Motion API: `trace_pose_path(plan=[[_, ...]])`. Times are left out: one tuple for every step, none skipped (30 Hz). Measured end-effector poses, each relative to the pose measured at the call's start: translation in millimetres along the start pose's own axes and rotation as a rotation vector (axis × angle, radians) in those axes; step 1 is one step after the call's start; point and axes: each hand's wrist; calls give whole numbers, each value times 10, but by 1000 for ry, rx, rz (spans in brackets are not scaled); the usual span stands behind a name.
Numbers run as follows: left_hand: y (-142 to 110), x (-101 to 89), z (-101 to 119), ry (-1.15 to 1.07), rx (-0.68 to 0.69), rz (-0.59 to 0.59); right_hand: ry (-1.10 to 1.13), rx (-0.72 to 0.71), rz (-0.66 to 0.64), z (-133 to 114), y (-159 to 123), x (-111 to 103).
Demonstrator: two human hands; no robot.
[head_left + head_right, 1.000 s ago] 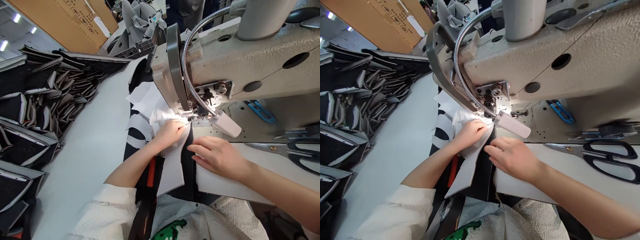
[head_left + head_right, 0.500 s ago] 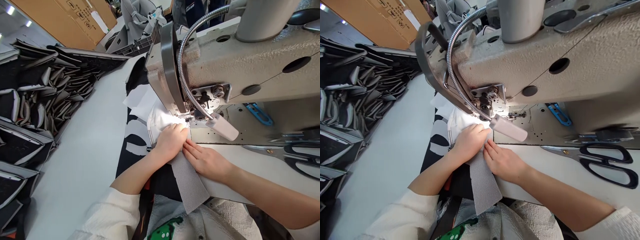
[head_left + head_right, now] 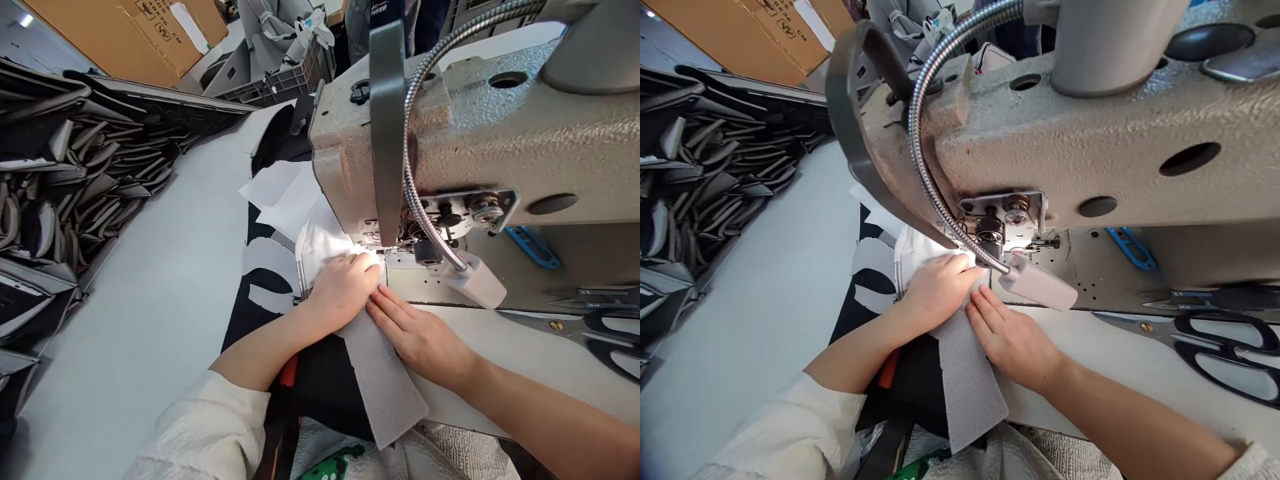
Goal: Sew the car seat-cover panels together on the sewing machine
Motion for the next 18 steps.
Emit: trace_pose_path(plan=[[21, 11, -28, -10, 9, 14, -14, 26, -9, 10, 12, 13], [45, 21, -54, -22, 21, 22, -32, 57, -11, 20, 26, 22], [71, 30, -78, -33, 38, 21, -52, 91, -14, 29, 44, 26], [98, 36, -97, -41, 53, 13, -72, 125, -15, 37, 65, 25], [127, 42, -110, -42, 60, 6, -89, 158, -17, 45, 87, 19], [155, 47, -116, -37, 65, -5, -102, 191, -19, 56, 110, 9], [182, 50, -117, -27, 70, -17, -110, 221, -25, 68, 132, -3], [207, 53, -112, -13, 75, -27, -114, 251, -30, 85, 150, -14], [227, 55, -104, 0, 81, -39, -116, 287, -35, 106, 164, -24], [239, 54, -94, 7, 84, -54, -119, 328, -39, 131, 170, -32], [241, 51, -84, 8, 86, -69, -118, 365, -45, 159, 168, -38], [229, 45, -75, 5, 84, -78, -108, 389, -51, 189, 157, -44], [201, 33, -69, 3, 78, -78, -80, 389, -60, 219, 140, -52], [154, 17, -67, 2, 78, -69, -27, 357, -73, 248, 117, -65], [89, -3, -71, -1, 89, -57, 47, 296, -93, 273, 92, -85], [10, -27, -81, -8, 119, -45, 132, 217, -118, 293, 69, -112], [-78, -54, -98, -19, 161, -42, 214, 132, -146, 308, 50, -143], [-166, -80, -122, -35, 204, -52, 279, 57, -172, 315, 37, -176]])
Point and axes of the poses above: each hand's wrist, its own y-axis towards the middle knuckle, its own x-axis out of the palm, z = x × y, and after that the axes turned 1 degree about y, right-handed
